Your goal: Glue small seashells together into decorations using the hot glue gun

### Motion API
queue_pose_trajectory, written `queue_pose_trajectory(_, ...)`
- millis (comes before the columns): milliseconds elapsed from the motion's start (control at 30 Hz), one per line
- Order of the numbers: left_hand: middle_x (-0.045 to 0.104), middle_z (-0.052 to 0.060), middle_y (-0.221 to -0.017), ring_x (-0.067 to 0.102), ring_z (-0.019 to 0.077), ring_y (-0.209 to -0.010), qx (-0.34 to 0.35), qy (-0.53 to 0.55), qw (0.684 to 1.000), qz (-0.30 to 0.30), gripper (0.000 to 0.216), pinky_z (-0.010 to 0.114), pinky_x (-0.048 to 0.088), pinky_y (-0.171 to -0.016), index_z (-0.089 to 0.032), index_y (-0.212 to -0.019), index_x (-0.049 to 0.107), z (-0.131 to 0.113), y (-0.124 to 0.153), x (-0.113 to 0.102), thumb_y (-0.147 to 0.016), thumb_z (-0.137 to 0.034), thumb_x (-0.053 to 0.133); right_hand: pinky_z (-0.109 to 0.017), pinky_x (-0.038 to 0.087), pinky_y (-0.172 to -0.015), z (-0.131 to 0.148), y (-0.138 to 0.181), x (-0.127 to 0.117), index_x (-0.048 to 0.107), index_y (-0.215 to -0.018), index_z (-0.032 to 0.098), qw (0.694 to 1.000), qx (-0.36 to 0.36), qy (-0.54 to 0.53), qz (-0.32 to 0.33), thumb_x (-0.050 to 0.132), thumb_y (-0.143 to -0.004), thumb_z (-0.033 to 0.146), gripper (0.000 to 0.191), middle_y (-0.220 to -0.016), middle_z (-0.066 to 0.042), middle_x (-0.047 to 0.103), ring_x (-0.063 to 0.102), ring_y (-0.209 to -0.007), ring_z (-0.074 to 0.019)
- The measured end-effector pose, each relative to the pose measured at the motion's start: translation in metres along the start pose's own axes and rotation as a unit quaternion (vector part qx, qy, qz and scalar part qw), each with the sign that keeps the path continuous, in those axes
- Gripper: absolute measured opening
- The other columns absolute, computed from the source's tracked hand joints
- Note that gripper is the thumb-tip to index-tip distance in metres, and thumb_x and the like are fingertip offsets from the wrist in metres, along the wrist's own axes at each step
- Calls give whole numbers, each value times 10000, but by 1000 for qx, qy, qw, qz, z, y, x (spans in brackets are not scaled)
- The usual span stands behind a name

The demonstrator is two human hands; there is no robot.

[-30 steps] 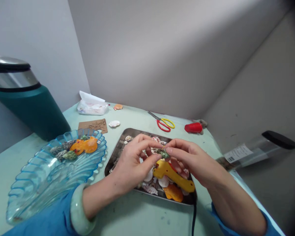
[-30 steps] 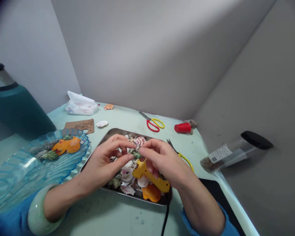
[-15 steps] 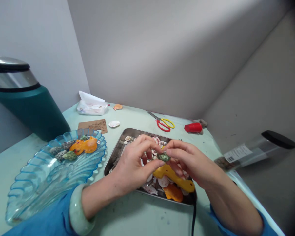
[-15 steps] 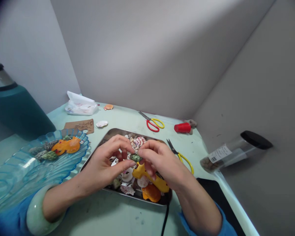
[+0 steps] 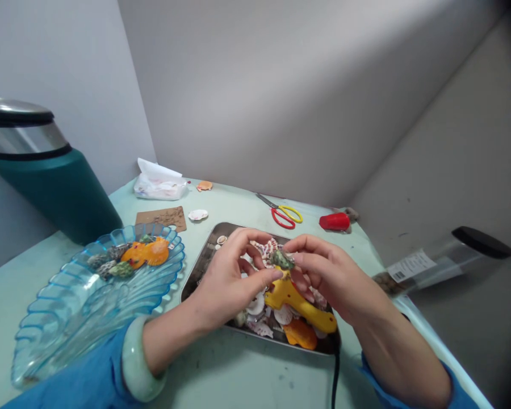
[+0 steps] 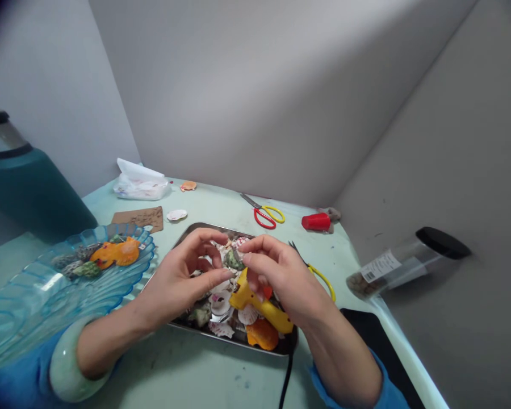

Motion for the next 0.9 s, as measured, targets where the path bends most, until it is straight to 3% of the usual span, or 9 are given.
queue_pose_trajectory(167,582,-3,-751,536,112,-588,-123,89,988,36,422,240,471,-519,-185,-1117,585,9,0,7,-727,-295,701,-183,377,-452,3,4,5,563,-957,215,999,-44,15,8,597,-836,227,126,-654,59,510,470,-511,-69)
queue_pose_trajectory(333,601,-6,-684,531,104,-548,-147,142,979,22,365,224,464,-493,-155,-1077,630,10,0,6,-739,-285,680,-187,395,-465,3,0,4,539,-978,208,996,-60,63,-1,604,-842,318,186,-691,51,534,497,-530,-74)
queue_pose_trajectory(433,645,28,-760,572,121,-613,-136,180,974,-1,339,218,475,-498,-137,-1046,645,11,-1,5,-736,-270,678,-211,400,-446,3,-1,-6,545,-962,209,983,-54,172,-38,596,-831,385,225,-791,22,571,524,-528,-88)
queue_pose_trajectory(533,648,49,-885,603,132,-670,-144,231,962,-15,379,228,500,-514,-141,-1071,623,19,-1,5,-714,-240,698,-248,389,-476,5,11,-11,570,-861,208,920,-51,378,-91,545,-850,425,219,-719,12,604,538,-510,-119)
queue_pose_trajectory(600,626,35,-874,606,125,-657,-152,250,956,-25,392,226,506,-511,-147,-1082,600,25,0,5,-716,-238,704,-276,397,-539,4,23,-4,580,-797,211,841,-48,528,-105,565,-832,424,216,-713,-12,628,579,-610,-171)
queue_pose_trajectory(700,590,7,-822,600,110,-616,-140,268,953,-31,374,210,494,-481,-155,-1083,552,31,0,4,-751,-263,688,-340,424,-644,-4,40,13,597,-847,198,723,-21,675,-144,624,-786,374,188,-903,-100,670,610,-829,-277)
queue_pose_trajectory(767,577,-1,-794,602,111,-602,-135,276,951,-34,356,207,491,-469,-153,-1067,524,32,1,4,-768,-269,679,-393,435,-703,-12,45,23,612,-921,174,703,-9,696,-146,642,-767,286,193,-941,-150,678,606,-902,-333)
queue_pose_trajectory(900,581,4,-764,602,111,-577,-162,306,938,-37,337,208,491,-462,-147,-1061,530,36,1,3,-769,-228,676,-435,447,-693,-23,47,22,615,-999,134,730,-5,667,-149,573,-803,210,214,-872,-176,690,630,-843,-356)
Point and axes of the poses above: each hand's wrist, its own y-axis away from the middle knuckle, its own x-axis out of the palm, z = x × y, the point moved 3 cm from there along -y, towards the middle knuckle
